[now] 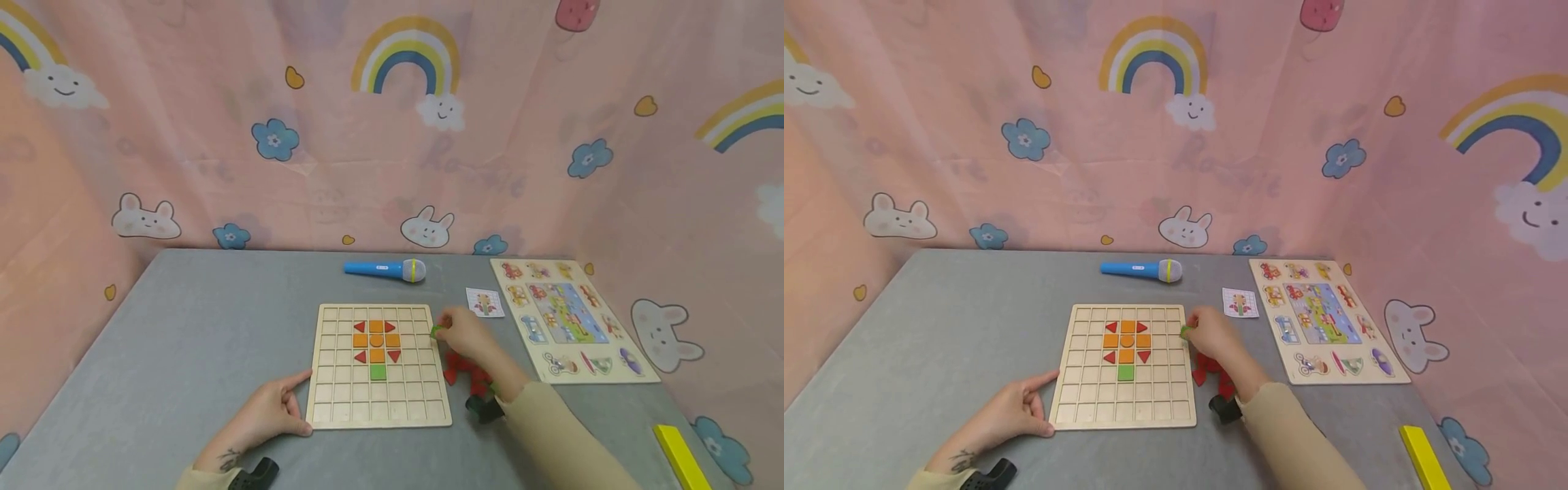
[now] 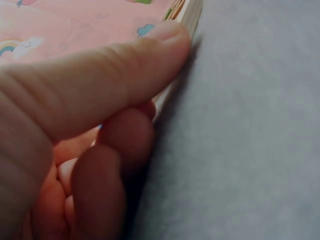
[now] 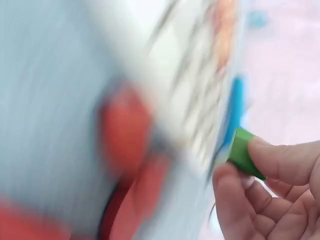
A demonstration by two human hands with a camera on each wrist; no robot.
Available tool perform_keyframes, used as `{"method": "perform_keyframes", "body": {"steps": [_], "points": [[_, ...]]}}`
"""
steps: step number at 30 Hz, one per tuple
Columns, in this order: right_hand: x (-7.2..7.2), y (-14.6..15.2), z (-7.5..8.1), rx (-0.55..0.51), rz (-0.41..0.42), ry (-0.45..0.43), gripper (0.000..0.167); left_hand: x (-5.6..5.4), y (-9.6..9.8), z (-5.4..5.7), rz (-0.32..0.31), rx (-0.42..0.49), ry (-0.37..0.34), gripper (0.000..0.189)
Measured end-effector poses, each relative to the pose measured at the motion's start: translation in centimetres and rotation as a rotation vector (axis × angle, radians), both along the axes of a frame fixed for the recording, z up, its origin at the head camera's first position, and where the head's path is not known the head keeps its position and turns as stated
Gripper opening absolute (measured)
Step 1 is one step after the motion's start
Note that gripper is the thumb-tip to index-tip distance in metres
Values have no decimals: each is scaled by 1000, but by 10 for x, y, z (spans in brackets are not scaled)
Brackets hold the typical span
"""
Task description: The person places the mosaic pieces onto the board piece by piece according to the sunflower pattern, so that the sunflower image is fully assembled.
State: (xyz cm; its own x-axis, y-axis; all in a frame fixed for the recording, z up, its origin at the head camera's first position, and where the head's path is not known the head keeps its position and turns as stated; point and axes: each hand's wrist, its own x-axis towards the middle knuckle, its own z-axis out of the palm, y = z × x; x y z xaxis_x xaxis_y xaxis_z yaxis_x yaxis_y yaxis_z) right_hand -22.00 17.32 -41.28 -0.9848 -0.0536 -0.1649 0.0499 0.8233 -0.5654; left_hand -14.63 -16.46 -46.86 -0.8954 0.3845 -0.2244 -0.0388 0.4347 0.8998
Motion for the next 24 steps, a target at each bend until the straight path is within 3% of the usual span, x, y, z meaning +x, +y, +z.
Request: {"method": "perform_keyframes", "body": {"steps": [4,7,11,15,24], "points": [[17,-26,5,-266,83,-138,8,0,0,0,2,3,-5,101],[29,-43,2,-350,156,-228,4,0,0,0,0,4,-2,101],[39,-58,-6,-383,190,-281,11,0,0,0,-2,1,0,101],[43,-67,-13,-368,195,-276,16,0,0,0,-3,0,0,101],[46,-76,-19,-258,211,-175,22,1,0,0,-2,7,1,101]]}}
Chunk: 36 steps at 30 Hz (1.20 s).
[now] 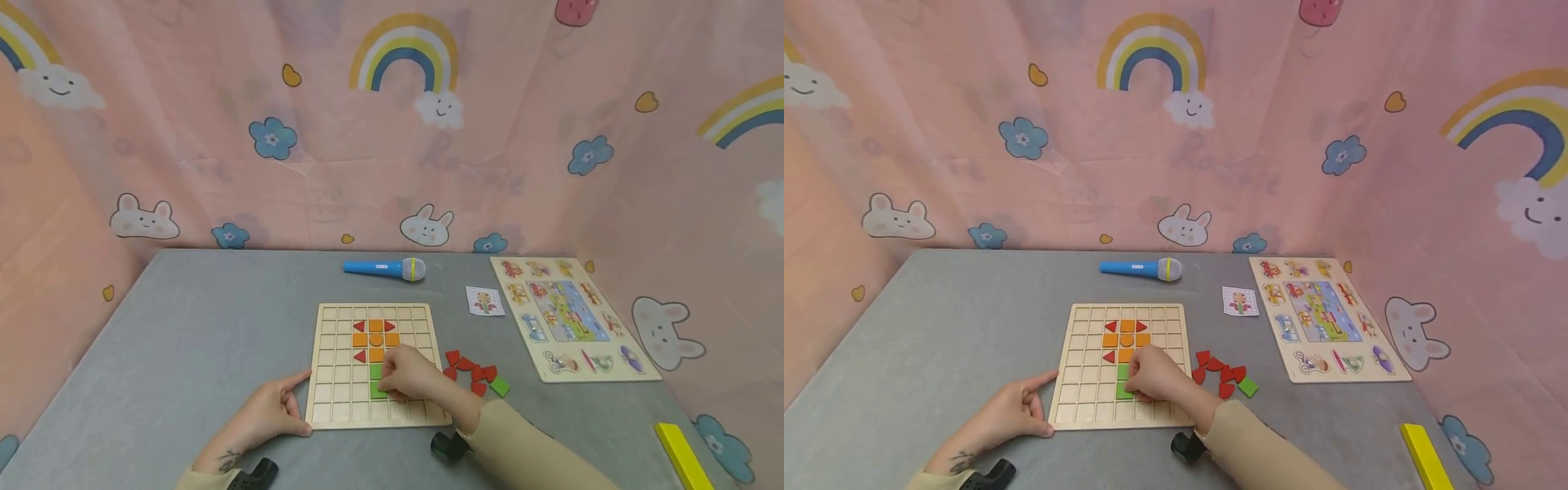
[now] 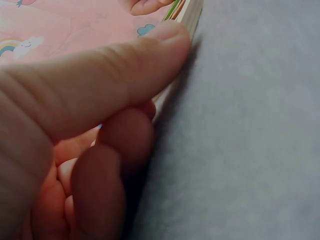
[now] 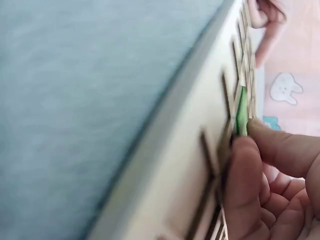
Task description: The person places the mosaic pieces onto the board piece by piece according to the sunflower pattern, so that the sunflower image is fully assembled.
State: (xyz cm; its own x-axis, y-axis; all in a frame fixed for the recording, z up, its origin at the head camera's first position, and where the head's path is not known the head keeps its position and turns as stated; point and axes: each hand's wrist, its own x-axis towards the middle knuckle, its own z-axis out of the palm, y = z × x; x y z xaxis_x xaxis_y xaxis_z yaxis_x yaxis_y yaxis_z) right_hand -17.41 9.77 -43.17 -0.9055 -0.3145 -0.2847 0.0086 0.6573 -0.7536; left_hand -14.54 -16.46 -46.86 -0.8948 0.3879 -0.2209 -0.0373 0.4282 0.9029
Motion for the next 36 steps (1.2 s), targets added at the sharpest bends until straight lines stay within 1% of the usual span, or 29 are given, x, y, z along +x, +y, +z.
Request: {"method": "perform_keyframes", "body": {"steps": [2,4,6,9,11,12,15,17,19,22,24,25,27,30,32,33,35,36], "points": [[0,2,2,27,4,51,23,0,0,0,2,-6,1,101],[0,9,8,53,-2,108,21,0,1,1,4,-8,-3,101],[-2,21,18,82,-38,156,17,-1,1,1,2,-11,-2,101],[-3,49,30,156,-124,220,9,-1,2,1,2,-13,-4,101],[-1,72,32,225,-181,236,5,-1,2,2,3,-15,-7,101],[1,84,31,276,-199,242,6,-1,2,2,5,-14,-9,101],[9,116,25,446,-238,207,16,-1,2,2,8,-10,-15,101],[16,132,19,540,-247,163,18,-1,1,2,9,-4,-17,101],[23,142,14,594,-255,107,19,-1,1,2,8,-3,-16,100],[30,149,9,607,-262,56,20,-1,1,1,3,-2,-15,100],[32,149,7,614,-267,46,22,0,1,1,1,-2,-14,100],[33,149,8,612,-269,46,22,0,1,1,0,-1,-14,100],[34,148,9,605,-285,57,16,0,1,1,-2,0,-16,101],[36,143,14,570,-309,99,13,0,1,1,-4,-1,-19,101],[37,134,17,502,-325,143,11,0,1,2,-1,0,-25,101],[38,127,19,450,-335,154,9,0,1,2,1,0,-27,101],[38,110,21,319,-347,168,9,0,2,3,9,-3,-29,101],[38,101,21,236,-347,163,10,0,2,4,15,-6,-28,101]]}}
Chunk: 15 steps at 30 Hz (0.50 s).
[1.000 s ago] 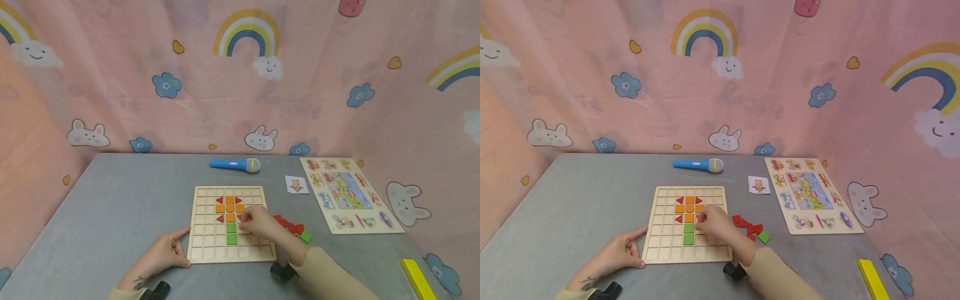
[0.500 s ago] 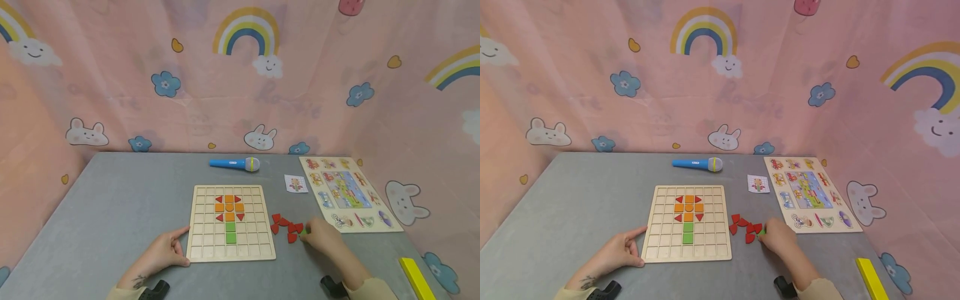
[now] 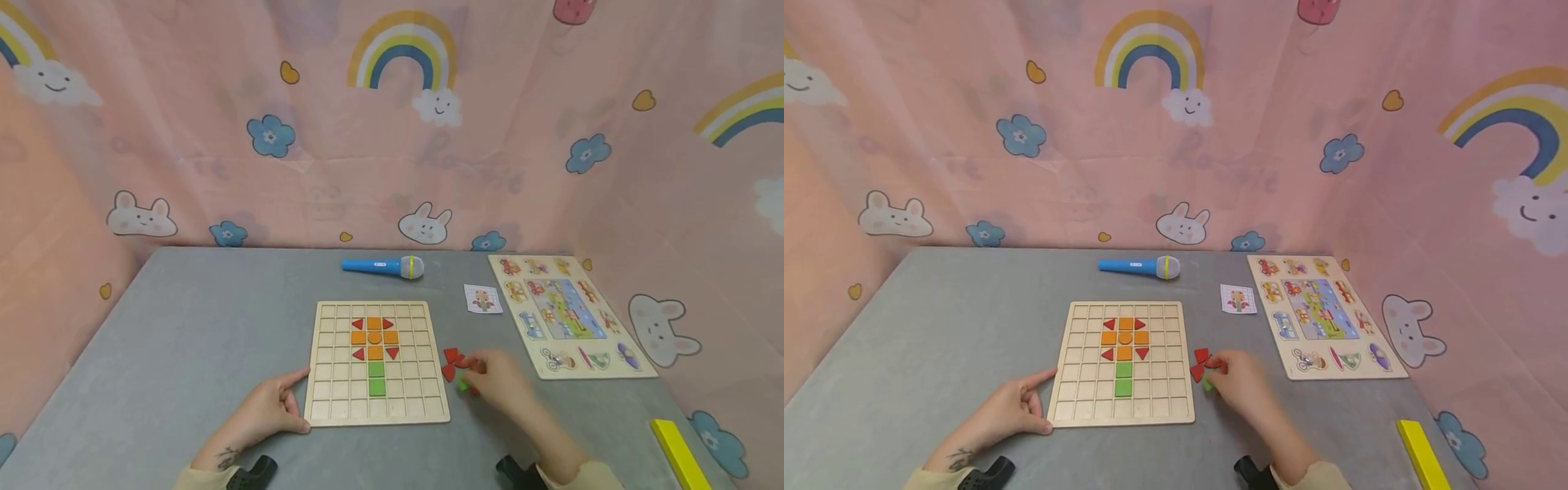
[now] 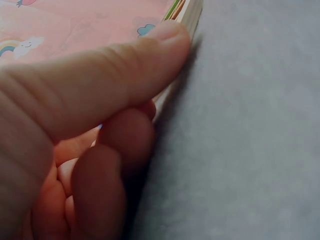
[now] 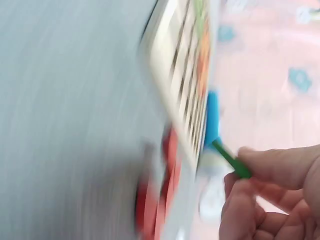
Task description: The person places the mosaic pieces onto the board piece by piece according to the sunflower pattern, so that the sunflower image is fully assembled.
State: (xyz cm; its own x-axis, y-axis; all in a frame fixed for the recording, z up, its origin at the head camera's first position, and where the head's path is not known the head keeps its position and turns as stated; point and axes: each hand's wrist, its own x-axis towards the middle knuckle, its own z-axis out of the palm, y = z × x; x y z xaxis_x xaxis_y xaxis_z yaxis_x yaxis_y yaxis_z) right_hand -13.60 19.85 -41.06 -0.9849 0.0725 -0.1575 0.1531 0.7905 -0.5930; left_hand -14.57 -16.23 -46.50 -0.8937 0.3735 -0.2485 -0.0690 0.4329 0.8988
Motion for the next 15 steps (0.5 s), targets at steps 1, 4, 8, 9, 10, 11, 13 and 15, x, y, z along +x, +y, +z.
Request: {"method": "perform_keyframes", "body": {"steps": [1,4,8,9,10,11,13,15], "points": [[1,-10,0,-76,4,0,10,0,0,0,4,-3,0,101],[3,-39,-3,-266,37,-38,6,1,0,1,10,-14,4,101],[6,-69,-11,-405,117,-111,6,1,0,0,5,-16,10,101],[6,-75,-14,-419,135,-119,6,1,0,0,3,-15,13,101],[6,-80,-16,-426,151,-122,5,1,-1,0,2,-14,17,101],[7,-85,-18,-428,164,-122,5,0,-1,-1,0,-14,19,101],[7,-93,-21,-408,183,-106,6,0,-1,-1,-1,-14,23,101],[7,-99,-23,-377,192,-85,8,1,-1,-1,-4,-14,26,101]]}}
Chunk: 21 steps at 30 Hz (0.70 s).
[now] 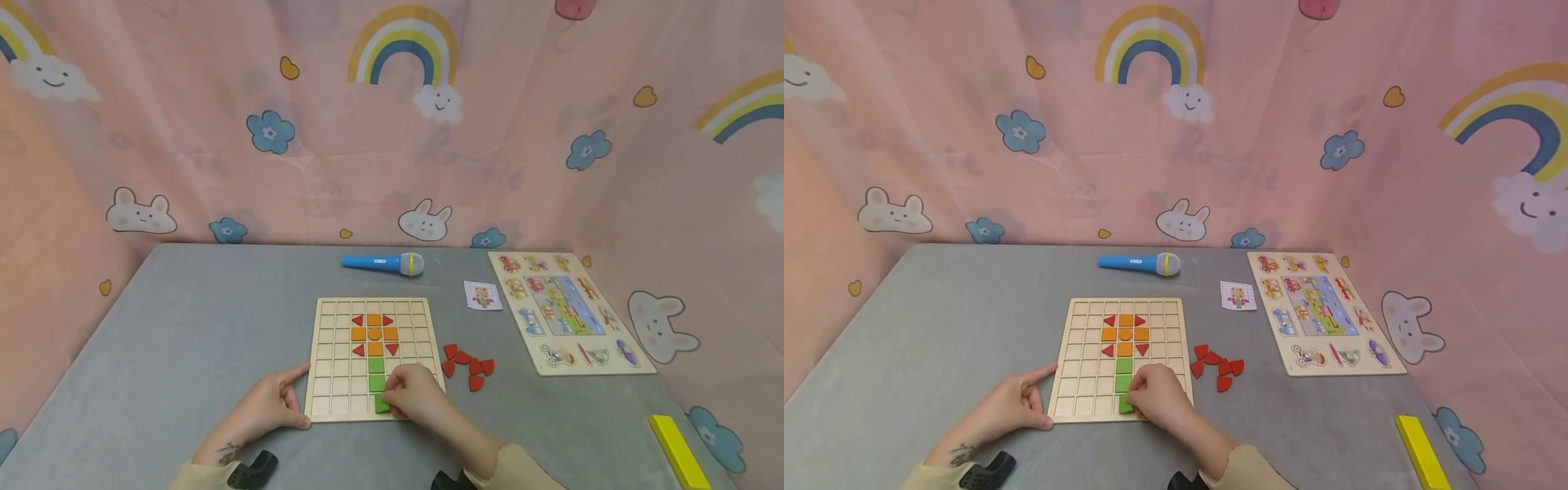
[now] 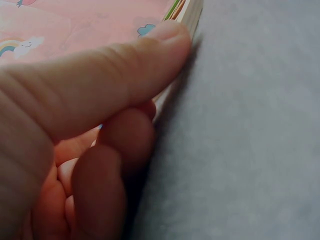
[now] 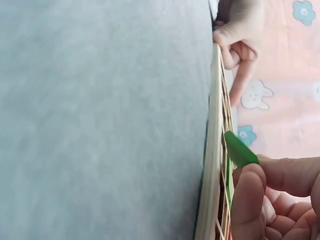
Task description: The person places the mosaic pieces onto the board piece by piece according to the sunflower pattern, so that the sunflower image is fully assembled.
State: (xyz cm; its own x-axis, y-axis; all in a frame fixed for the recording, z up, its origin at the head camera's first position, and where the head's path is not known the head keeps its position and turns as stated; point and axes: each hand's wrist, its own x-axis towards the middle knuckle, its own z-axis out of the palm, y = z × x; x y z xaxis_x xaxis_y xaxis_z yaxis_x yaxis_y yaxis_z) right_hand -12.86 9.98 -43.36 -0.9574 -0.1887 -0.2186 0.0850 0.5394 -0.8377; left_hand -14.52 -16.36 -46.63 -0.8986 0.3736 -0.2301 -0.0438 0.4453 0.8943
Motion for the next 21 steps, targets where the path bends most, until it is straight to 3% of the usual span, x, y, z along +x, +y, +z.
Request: {"method": "perform_keyframes", "body": {"steps": [15,18,21], "points": [[-1,-8,-2,245,22,174,15,0,-1,0,-18,-13,15,101],[-8,6,7,299,-18,189,10,0,0,1,-16,-17,14,101],[-20,28,18,417,-92,180,6,0,0,1,-11,-24,16,101]]}}
